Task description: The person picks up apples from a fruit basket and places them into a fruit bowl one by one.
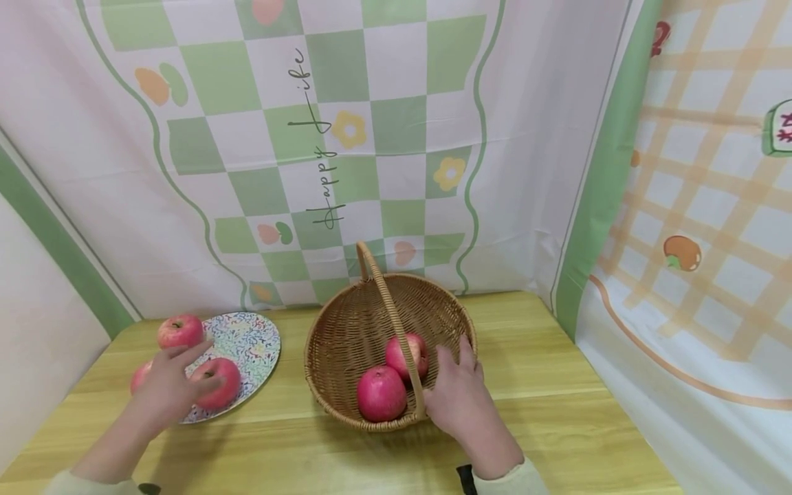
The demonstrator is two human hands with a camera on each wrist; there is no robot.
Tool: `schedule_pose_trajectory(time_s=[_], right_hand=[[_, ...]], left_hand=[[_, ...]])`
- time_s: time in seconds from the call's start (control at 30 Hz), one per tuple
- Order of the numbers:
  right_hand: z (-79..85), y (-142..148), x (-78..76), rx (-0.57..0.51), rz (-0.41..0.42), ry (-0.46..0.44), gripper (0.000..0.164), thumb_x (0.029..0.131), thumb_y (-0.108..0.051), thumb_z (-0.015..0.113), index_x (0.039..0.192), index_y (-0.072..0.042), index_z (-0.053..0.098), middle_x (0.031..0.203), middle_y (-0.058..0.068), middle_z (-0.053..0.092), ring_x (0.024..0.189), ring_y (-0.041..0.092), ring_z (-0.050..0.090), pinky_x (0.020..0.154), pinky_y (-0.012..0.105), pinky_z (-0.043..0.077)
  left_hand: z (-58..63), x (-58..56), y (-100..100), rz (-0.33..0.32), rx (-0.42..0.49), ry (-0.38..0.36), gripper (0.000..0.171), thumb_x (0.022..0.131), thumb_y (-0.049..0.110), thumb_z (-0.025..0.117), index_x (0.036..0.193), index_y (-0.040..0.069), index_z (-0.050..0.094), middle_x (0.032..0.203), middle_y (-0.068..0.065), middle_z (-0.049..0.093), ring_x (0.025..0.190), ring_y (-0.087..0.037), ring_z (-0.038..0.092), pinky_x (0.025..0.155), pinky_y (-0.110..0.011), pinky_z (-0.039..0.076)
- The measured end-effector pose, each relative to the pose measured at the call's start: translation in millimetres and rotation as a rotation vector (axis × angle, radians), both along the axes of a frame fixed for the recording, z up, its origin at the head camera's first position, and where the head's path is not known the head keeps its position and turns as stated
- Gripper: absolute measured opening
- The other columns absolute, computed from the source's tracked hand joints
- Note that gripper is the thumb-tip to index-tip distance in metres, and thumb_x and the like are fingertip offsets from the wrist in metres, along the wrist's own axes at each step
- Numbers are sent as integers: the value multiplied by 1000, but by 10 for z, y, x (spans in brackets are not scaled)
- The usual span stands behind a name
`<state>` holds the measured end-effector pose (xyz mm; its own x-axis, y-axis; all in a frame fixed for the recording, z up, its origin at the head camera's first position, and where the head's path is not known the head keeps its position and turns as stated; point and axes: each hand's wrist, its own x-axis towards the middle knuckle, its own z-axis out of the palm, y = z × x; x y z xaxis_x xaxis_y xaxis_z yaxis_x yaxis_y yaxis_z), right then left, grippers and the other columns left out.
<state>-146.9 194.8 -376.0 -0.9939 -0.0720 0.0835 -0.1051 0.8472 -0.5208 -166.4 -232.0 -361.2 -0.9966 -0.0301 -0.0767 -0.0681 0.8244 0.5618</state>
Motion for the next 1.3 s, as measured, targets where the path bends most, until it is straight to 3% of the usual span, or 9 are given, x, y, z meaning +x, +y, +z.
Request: schedule_pose_trajectory(time_s=[0.3,0.43,0.6,0.83,0.9,1.03,1.13,1.23,1.3], right_hand=[[8,-6,3,-7,-5,-9,83,78,-18,79,145,7,39,152,42,6,130,63,28,99,68,35],[5,-3,4,0,-6,-7,82,78,-18,80,145,7,39,152,42,7,130,63,29,99,68,35],[-3,1,3,5,-6,6,82,78,-18,80,144,8,40,152,43,8,129,63,30,100,68,35],[-8,3,8,1,-5,19,81,78,-17,80,144,8,40,152,43,8,130,63,30,102,67,34],[-10,3,13,1,-7,23,80,78,-16,79,144,9,40,151,43,9,130,62,30,102,67,33],[-10,-1,18,8,-10,26,81,78,-16,79,145,9,39,152,43,8,130,63,29,103,67,32],[-8,-5,21,11,-10,27,83,78,-16,79,146,8,38,152,43,8,131,63,27,103,67,32],[-3,-13,30,13,-11,30,84,79,-16,79,147,7,36,153,42,6,132,63,25,103,68,32],[7,-30,36,18,-12,29,82,81,-17,77,148,6,35,154,40,4,133,62,22,102,68,31]], left_hand=[[125,56,142,-19,-111,93,89,86,49,75,157,16,33,151,-42,8,105,-60,54,71,-61,54],[182,85,243,-55,-103,154,85,86,45,76,156,16,36,154,-36,13,104,-55,58,74,-62,53],[231,104,407,-123,-35,238,79,86,39,78,153,16,43,155,-26,19,119,-54,49,89,-64,47],[279,102,638,-216,131,229,77,85,38,79,151,19,46,158,-14,20,90,-30,63,71,-41,54],[275,91,706,-228,153,232,76,85,38,80,151,20,47,159,-12,20,101,-30,63,75,-41,55],[226,54,855,-254,226,213,75,83,31,83,150,23,48,160,-8,19,78,-22,65,62,-32,55],[166,23,977,-289,258,230,75,82,29,84,149,26,50,159,-6,22,88,-26,65,69,-37,56],[116,-5,1115,-328,276,262,75,80,29,85,147,27,52,157,-7,28,113,-32,58,85,-45,52],[99,-22,1217,-358,289,262,75,80,30,85,147,29,52,156,-7,29,110,-29,59,85,-44,51]])
